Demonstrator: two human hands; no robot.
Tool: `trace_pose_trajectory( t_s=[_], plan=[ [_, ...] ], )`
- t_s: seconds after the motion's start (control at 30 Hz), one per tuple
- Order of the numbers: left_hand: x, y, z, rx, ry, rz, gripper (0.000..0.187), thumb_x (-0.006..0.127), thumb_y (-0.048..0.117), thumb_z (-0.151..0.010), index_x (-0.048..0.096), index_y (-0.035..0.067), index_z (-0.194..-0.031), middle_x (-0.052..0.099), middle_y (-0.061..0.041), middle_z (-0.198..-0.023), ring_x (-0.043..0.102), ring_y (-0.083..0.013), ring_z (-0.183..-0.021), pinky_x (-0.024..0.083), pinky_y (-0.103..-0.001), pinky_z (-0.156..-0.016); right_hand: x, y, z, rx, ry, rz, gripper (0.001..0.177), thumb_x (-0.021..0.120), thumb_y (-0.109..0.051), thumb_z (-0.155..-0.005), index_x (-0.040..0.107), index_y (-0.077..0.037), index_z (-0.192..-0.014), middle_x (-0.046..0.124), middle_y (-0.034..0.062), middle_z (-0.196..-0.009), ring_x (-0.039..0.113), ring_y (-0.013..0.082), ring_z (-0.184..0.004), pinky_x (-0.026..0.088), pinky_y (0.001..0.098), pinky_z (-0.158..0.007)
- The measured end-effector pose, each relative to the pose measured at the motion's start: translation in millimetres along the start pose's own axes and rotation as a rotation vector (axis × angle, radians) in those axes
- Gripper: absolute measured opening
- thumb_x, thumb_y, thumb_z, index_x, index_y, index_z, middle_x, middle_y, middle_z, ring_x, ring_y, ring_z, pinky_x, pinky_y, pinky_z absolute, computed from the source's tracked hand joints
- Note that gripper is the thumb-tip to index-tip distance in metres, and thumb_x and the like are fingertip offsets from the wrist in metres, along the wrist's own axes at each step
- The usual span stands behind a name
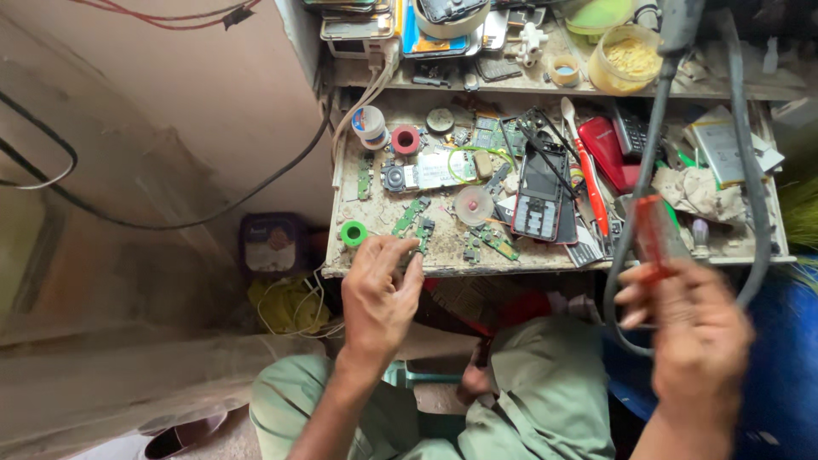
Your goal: The person cleans a small green circuit board using a spray bottle and a toothbrush. They then scrape the board with a utility knife and use a hot air gun to heat specific components. The person also uses tweezers to handle small parts on the board.
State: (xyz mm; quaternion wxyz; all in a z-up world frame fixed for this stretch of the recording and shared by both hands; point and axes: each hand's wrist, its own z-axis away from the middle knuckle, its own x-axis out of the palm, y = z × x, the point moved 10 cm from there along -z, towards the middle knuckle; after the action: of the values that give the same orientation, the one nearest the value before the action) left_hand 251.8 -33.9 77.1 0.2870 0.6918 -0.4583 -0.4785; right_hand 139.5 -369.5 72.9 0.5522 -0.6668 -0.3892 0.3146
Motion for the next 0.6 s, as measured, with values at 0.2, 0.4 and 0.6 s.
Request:
trace_pose_trajectory(
  t_s=[0.2,0.4,0.6],
  plan=[
    [-3,2,4,0.041,0.044,0.033,0.021,0.073,-0.001,-0.090,0.070,0.004,-0.111,0.065,-0.008,-0.101,0.064,-0.0119,-0.071,0.052,-0.026,-0.059,26,84,36,0.228,-0.138,-0.107,0.022,0.065,0.001,-0.098,0.070,0.005,-0.118,0.073,0.0190,-0.095,0.064,0.0158,-0.072,0.051,0.0281,-0.061],
    [-2,1,2,0.047,0.012,0.021,0.022,0.074,-0.001,-0.087,0.070,0.004,-0.108,0.065,-0.007,-0.097,0.059,-0.0107,-0.062,0.048,-0.025,-0.053,50,79,29,0.023,-0.254,-0.689,0.012,0.073,0.010,-0.105,0.065,0.004,-0.111,0.068,0.0129,-0.095,0.062,0.0157,-0.083,0.050,0.0284,-0.076],
    [-6,3,1,0.086,0.011,0.029,0.022,0.073,-0.002,-0.088,0.070,0.004,-0.108,0.064,-0.006,-0.097,0.057,-0.0099,-0.063,0.047,-0.025,-0.052,85,64,18,0.126,-0.120,-0.459,0.031,0.065,-0.001,-0.090,0.069,0.002,-0.121,0.069,0.0152,-0.100,0.065,0.0234,-0.086,0.054,0.0360,-0.080]
  ],
)
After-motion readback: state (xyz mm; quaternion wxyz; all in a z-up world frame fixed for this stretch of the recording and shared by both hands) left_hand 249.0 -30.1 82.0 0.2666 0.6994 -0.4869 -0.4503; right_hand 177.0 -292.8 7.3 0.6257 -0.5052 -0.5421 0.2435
